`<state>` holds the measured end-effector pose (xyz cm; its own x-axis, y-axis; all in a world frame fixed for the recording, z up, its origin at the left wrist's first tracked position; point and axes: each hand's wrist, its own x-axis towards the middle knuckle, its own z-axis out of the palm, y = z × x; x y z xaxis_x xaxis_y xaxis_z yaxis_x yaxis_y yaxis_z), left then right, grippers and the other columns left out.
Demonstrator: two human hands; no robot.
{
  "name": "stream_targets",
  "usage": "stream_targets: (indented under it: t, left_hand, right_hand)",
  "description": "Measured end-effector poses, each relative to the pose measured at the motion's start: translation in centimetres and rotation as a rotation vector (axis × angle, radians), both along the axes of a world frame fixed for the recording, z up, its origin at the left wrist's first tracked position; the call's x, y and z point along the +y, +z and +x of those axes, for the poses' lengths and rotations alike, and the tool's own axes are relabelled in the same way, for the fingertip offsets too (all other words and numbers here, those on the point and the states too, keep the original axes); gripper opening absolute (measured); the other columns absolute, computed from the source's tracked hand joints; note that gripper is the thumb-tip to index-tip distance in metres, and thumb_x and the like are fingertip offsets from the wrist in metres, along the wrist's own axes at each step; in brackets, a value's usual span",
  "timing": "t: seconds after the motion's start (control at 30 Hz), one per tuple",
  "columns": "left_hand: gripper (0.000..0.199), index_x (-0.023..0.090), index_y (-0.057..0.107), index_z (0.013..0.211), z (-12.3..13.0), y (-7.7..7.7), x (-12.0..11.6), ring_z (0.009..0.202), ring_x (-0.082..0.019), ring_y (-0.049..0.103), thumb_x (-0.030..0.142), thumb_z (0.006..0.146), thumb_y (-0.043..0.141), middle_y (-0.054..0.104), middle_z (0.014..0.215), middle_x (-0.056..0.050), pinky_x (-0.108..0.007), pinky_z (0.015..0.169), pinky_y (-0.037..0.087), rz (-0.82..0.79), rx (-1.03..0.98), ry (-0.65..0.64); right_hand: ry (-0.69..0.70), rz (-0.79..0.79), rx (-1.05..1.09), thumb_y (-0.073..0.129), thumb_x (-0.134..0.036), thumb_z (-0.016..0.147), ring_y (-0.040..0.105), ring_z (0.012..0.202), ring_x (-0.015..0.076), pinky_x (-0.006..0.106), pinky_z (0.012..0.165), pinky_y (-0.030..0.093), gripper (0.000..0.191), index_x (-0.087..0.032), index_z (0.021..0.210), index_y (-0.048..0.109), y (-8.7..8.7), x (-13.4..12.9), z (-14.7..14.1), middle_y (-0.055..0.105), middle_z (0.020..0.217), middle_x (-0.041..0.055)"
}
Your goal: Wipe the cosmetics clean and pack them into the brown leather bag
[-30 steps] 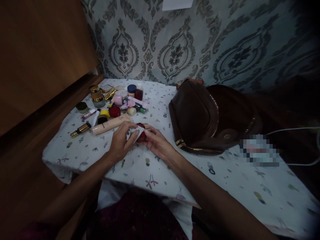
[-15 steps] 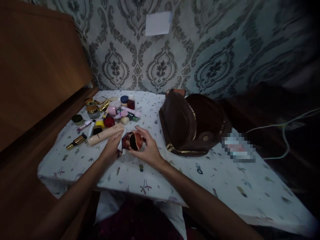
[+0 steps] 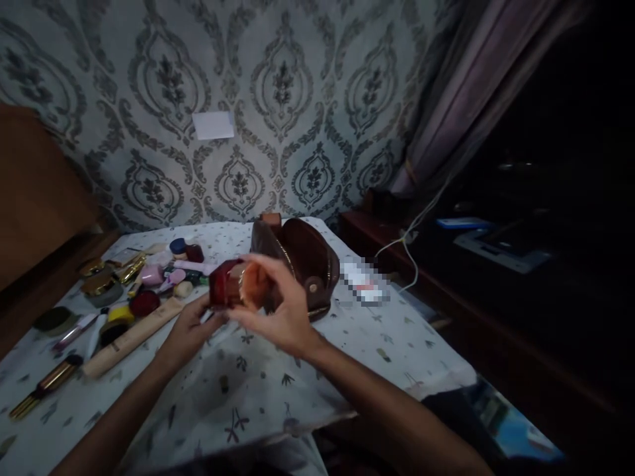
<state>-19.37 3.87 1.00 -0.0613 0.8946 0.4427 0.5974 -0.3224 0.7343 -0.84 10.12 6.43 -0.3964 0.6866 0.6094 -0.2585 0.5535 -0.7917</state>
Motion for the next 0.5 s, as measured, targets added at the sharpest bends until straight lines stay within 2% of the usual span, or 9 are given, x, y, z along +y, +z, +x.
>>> stream_targets:
  t: [0.07,0.13,0.23,0.3,0.37,0.43,0.5]
  left_hand:
    - [0.025,0.022,0.069,0.105,1.6,2.2,1.3,0.08,-0.02,0.068,0.037,0.092,0.056,0.074,0.092,-0.004,-0.03,0.072,0.055,0.016,0.119,-0.022]
    - [0.032,0.025,0.064,0.122,3.6,3.9,2.6,0.08,-0.018,0.068,0.035,0.095,0.053,0.074,0.101,-0.004,-0.028,0.074,0.053,0.02,0.305,-0.075]
    - [0.044,0.031,0.05,0.142,6.6,5.4,4.3,0.072,-0.017,0.069,0.034,0.098,0.048,0.075,0.099,-0.002,-0.025,0.064,0.05,0.007,0.624,-0.105]
    - [0.05,0.031,0.044,0.147,8.1,5.6,5.3,0.071,-0.02,0.07,0.033,0.097,0.051,0.075,0.095,-0.002,-0.025,0.059,0.047,-0.018,0.826,-0.055]
    - [0.049,0.028,0.045,0.146,8.8,5.3,5.8,0.074,-0.022,0.072,0.032,0.097,0.051,0.075,0.096,-0.004,-0.026,0.057,0.047,-0.042,0.955,0.006]
    - [0.044,0.025,0.048,0.142,9.0,4.7,6.1,0.077,-0.023,0.073,0.03,0.098,0.049,0.075,0.1,-0.006,-0.027,0.057,0.048,-0.034,0.993,0.039]
    - [0.042,0.023,0.049,0.14,8.8,3.9,6.0,0.08,-0.022,0.073,0.029,0.099,0.047,0.075,0.104,-0.006,-0.027,0.058,0.049,0.012,0.985,0.056]
  right_hand:
    - [-0.04,-0.083,0.095,0.083,-0.033,0.069,0.061,0.11,0.0222,0.037,0.102,0.046,0.058,-0.027,0.121,0.058,2.1,1.8,1.7,0.065,0.116,0.0042]
    - [-0.081,-0.144,0.147,0.081,-0.032,0.07,0.062,0.1,0.0189,0.034,0.096,0.048,0.051,-0.026,0.114,0.058,3.8,4.2,2.8,0.065,0.106,0.0016]
    - [-0.14,-0.174,0.155,0.079,-0.033,0.068,0.059,0.084,0.0135,0.027,0.083,0.049,0.033,-0.023,0.09,0.056,5.0,8.4,3.4,0.061,0.089,-0.0024]
    - [-0.119,-0.256,0.093,0.077,-0.035,0.068,0.054,0.073,0.0107,0.023,0.069,0.046,0.032,-0.021,0.078,0.05,5.0,10.9,3.3,0.055,0.076,-0.0053]
    - [-0.119,-0.362,-0.024,0.076,-0.031,0.067,0.049,0.064,0.0091,0.021,0.06,0.04,0.035,-0.021,0.07,0.043,4.3,13.1,2.9,0.048,0.066,-0.0075]
    - [-0.186,-0.43,-0.205,0.074,-0.024,0.067,0.049,0.062,0.0098,0.022,0.058,0.04,0.032,-0.021,0.068,0.042,3.3,14.9,2.2,0.047,0.061,-0.0077]
    - [-0.282,-0.448,-0.426,0.078,-0.02,0.065,0.055,0.068,0.0136,0.024,0.063,0.043,0.031,-0.021,0.066,0.046,2.3,16.3,1.4,0.05,0.061,-0.0058]
